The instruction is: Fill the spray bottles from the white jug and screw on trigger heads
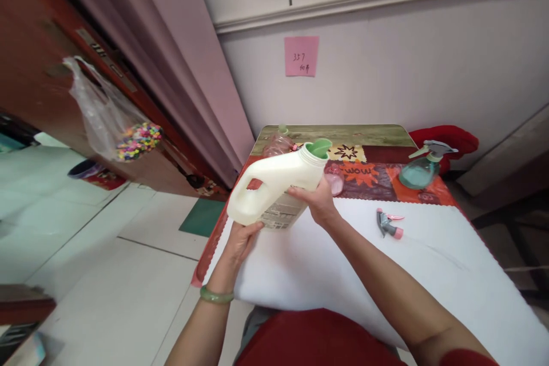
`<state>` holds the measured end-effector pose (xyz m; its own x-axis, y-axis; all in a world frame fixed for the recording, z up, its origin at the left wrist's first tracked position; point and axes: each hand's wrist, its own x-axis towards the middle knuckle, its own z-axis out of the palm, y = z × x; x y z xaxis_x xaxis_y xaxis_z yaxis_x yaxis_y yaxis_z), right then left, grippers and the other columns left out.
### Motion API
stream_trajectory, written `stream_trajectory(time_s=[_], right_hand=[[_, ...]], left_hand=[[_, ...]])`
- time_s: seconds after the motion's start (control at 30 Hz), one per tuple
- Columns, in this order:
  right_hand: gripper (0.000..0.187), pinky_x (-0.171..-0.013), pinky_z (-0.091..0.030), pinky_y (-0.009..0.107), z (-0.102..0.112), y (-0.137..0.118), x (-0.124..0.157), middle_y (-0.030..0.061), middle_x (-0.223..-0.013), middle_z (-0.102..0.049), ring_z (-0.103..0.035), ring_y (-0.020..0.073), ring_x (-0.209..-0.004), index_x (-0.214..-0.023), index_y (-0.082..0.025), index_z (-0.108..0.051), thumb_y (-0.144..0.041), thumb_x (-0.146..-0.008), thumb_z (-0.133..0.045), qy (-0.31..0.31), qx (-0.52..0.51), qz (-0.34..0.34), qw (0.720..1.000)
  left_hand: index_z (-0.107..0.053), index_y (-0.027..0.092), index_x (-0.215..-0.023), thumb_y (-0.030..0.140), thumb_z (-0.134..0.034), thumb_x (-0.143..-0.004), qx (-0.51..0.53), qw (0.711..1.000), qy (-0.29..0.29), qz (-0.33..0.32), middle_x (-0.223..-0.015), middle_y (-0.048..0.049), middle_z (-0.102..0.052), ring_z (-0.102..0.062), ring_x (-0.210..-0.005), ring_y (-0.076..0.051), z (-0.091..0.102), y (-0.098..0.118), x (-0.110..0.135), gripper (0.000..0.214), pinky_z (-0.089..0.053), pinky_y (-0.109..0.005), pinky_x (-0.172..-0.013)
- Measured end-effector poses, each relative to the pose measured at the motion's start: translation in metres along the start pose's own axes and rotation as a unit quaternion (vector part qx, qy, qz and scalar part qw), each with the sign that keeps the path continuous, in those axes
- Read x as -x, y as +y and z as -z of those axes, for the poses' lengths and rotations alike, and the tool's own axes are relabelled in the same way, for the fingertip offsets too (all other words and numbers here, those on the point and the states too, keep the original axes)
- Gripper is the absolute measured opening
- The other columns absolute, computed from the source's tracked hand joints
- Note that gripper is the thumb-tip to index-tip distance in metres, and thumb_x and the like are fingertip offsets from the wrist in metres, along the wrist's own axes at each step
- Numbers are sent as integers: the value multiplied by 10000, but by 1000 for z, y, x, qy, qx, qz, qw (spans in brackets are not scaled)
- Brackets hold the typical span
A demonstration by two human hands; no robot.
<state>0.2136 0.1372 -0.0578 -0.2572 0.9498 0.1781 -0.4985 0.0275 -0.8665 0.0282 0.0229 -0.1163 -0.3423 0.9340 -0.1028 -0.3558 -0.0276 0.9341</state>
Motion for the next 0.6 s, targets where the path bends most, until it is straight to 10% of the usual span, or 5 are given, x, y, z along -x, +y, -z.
stream_trajectory(time_s=[0.37, 0.6], right_hand=[[813, -901, -519, 387, -76, 27, -29, 28, -1135, -697, -649, 250, -1015, -1220, -239, -555, -502, -537, -908, -99, 303, 92, 943], [1026, -1065, -457, 458, -73, 55, -32, 99, -1373, -622, -587, 298, -1257, -1421, -226, -451, -547, -561, -911, -147, 353, 48, 923]], left_hand=[[-638, 182, -896, 365, -886, -622, -40, 984, 163, 50, -728, 7, -713, -698, -625, -150, 55, -9, 13, 412, -607, -314, -670], [-680, 152, -915, 404, -877, -606, -163, 979, 58, 108, -669, 1, -664, -629, -558, -149, 39, -23, 41, 445, -515, -268, -510]])
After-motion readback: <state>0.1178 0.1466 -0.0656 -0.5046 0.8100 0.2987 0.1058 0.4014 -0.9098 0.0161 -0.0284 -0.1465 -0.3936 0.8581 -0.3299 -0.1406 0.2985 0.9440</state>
